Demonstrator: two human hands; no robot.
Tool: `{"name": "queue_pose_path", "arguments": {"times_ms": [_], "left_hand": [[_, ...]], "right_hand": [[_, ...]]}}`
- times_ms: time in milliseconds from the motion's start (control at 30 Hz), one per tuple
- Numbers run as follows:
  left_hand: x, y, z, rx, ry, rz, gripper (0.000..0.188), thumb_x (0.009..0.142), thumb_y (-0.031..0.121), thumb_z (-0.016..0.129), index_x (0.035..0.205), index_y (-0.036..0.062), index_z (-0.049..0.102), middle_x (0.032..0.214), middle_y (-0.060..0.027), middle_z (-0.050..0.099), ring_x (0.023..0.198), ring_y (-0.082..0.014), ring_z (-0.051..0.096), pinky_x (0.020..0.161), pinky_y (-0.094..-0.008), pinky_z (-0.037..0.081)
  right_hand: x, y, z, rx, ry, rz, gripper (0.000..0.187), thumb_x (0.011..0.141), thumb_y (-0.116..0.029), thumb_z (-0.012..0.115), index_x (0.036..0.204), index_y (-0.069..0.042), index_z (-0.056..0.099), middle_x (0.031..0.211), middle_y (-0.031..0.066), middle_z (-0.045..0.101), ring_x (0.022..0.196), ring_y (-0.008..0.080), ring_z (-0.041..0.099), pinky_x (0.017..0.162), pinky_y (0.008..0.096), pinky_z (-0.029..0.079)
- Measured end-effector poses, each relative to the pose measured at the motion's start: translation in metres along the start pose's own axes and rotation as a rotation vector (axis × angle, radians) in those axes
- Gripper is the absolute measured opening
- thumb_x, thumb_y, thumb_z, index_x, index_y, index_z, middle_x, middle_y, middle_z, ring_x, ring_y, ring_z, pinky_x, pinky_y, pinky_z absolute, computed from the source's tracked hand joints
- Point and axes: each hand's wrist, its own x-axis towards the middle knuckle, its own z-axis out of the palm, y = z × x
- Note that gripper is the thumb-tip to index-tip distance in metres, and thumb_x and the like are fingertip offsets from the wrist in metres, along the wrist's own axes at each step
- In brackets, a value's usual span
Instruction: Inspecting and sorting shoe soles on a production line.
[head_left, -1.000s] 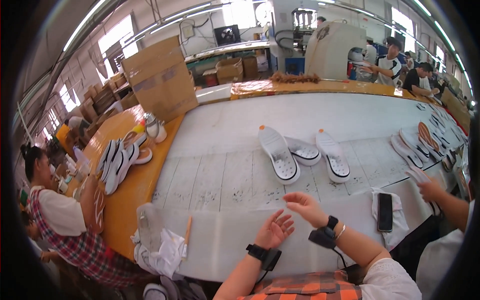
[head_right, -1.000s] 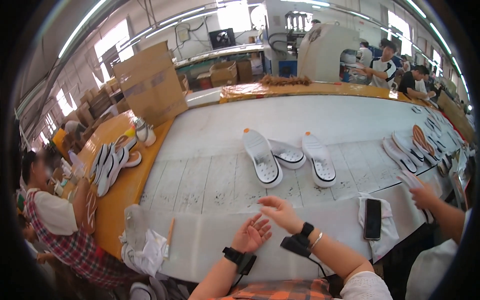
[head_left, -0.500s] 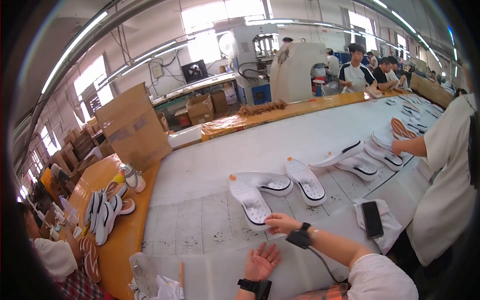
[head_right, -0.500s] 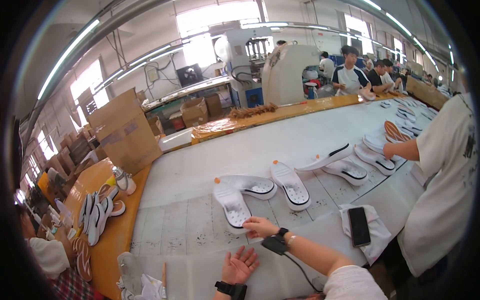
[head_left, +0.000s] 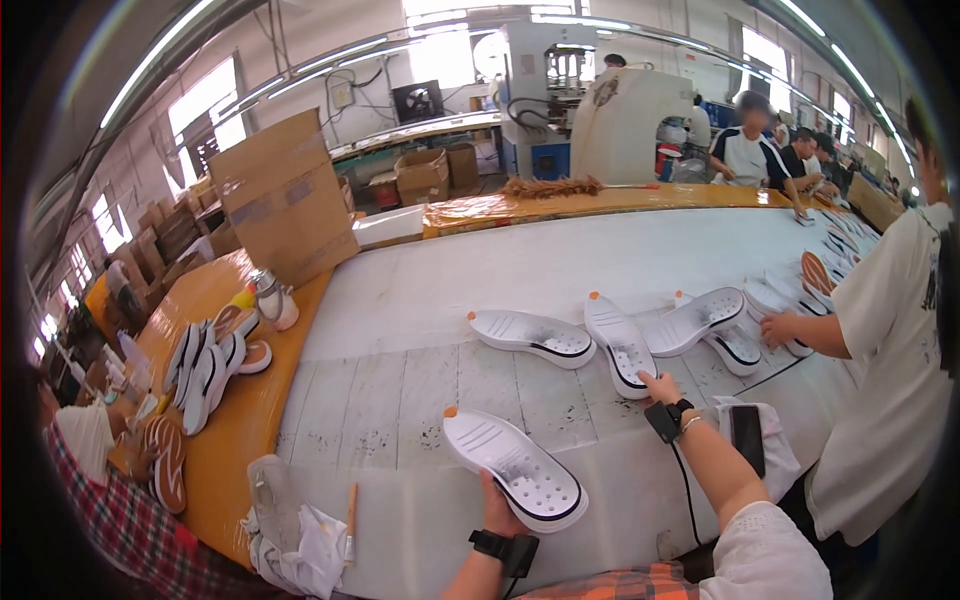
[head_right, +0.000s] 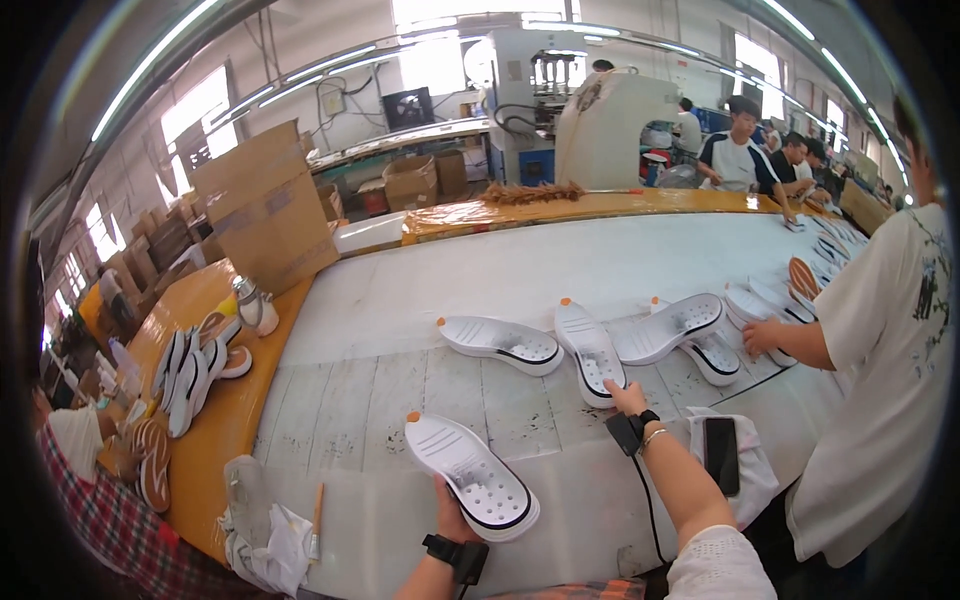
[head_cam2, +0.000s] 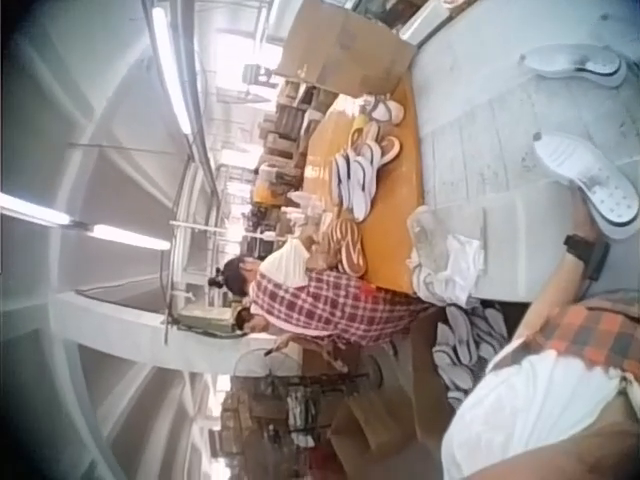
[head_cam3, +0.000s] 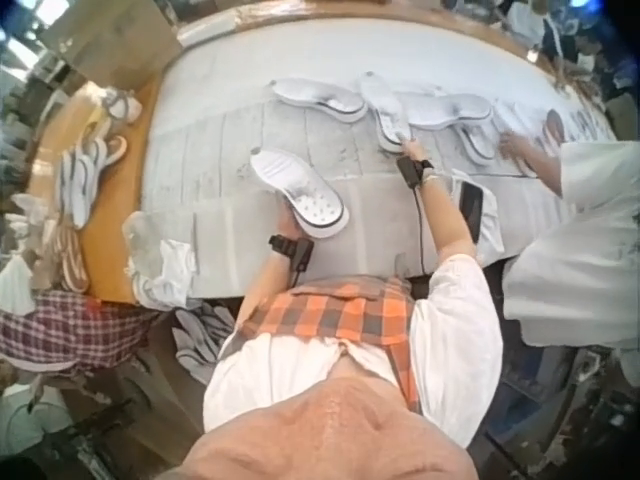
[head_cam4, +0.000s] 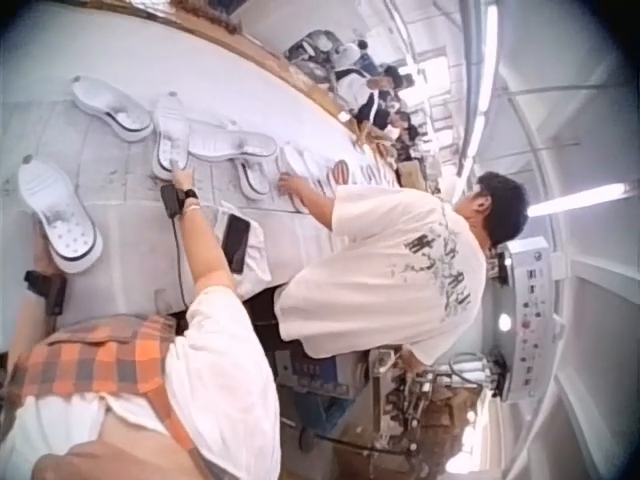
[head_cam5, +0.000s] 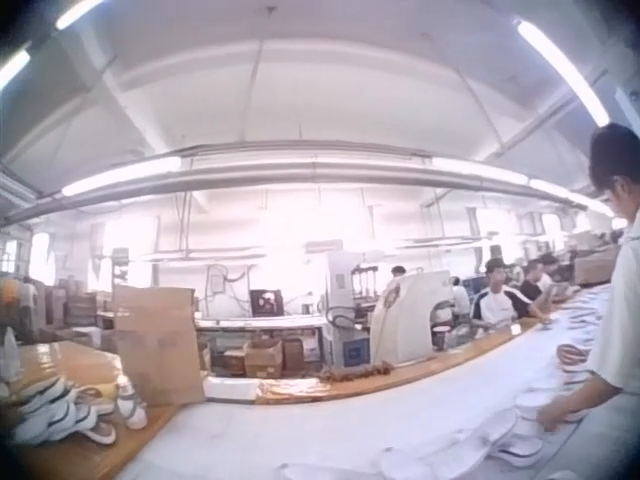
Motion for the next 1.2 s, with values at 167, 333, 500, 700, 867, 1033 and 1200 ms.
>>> {"name": "queue_pose_path", "arguments": {"times_ms": [167,333,500,700,867,1033,1200], "left_hand": [[0.002,-0.004,-0.002,0.008,0.0,-0.004,0.073,0.08,0.063,0.042,0.129,0.0095,0.035,0.121,-0.009,0.049,0.109,-0.0277,0.049,0.095,-0.0423,0.039],[-0.003,-0.004,0.007,-0.004,0.002,-0.037,0.074,0.078,0.065,0.043,0.128,0.0115,0.038,0.121,-0.0083,0.051,0.109,-0.0279,0.05,0.095,-0.0443,0.039],[0.001,-0.013,0.027,-0.031,-0.008,-0.156,0.074,0.078,0.065,0.043,0.128,0.0108,0.038,0.12,-0.0088,0.051,0.108,-0.0281,0.05,0.094,-0.0442,0.039],[0.011,-0.003,-0.005,-0.021,0.015,-0.098,0.068,0.081,0.058,0.042,0.127,0.0075,0.038,0.118,-0.0119,0.051,0.106,-0.029,0.051,0.094,-0.0435,0.039],[0.009,-0.006,-0.003,0.074,0.013,-0.077,0.066,0.079,0.054,0.045,0.122,0.0052,0.044,0.112,-0.0111,0.055,0.101,-0.0267,0.054,0.09,-0.0411,0.042],[0.01,-0.012,-0.015,0.078,-0.117,-0.1,0.067,0.078,0.055,0.047,0.122,0.0051,0.045,0.112,-0.0111,0.055,0.101,-0.0269,0.054,0.09,-0.041,0.042],[-0.001,-0.009,-0.014,0.071,-0.116,-0.173,0.065,0.078,0.052,0.052,0.123,0.0051,0.044,0.116,-0.0111,0.054,0.105,-0.0267,0.052,0.093,-0.0402,0.04]], "right_hand": [[0.019,-0.03,0.03,0.381,-0.202,-0.056,0.042,0.074,-0.028,0.064,0.094,0.007,0.05,0.078,0.0159,0.057,0.056,0.0254,0.057,0.04,0.0336,0.043],[0.043,-0.079,0.059,0.468,-0.374,0.06,0.028,0.073,-0.02,0.054,0.093,-0.001,0.052,0.071,0.008,0.054,0.052,0.017,0.051,0.038,0.0257,0.04],[0.13,-0.039,0.086,0.017,-0.26,-0.504,0.043,0.069,-0.017,0.056,0.111,-0.007,0.054,0.074,0.0077,0.057,0.063,0.0188,0.055,0.053,0.0304,0.045],[0.061,-0.047,0.156,0.268,-0.417,-0.357,0.053,0.07,-0.016,0.055,0.122,-0.007,0.045,0.106,0.014,0.055,0.094,0.0265,0.055,0.079,0.0393,0.045],[-0.038,-0.054,0.093,0.683,-0.766,0.53,0.056,0.07,-0.021,0.053,0.123,-0.006,0.039,0.125,0.0155,0.043,0.111,0.0338,0.044,0.089,0.0589,0.033],[-0.127,-0.055,0.012,0.793,-0.965,0.416,0.059,0.07,-0.024,0.051,0.126,-0.007,0.04,0.128,0.0134,0.043,0.118,0.0327,0.04,0.096,0.0571,0.028],[-0.205,-0.043,-0.029,0.708,-1.106,0.393,0.072,0.072,-0.03,0.061,0.133,-0.008,0.031,0.128,0.0114,0.043,0.117,0.0272,0.042,0.097,0.0504,0.031]]}}
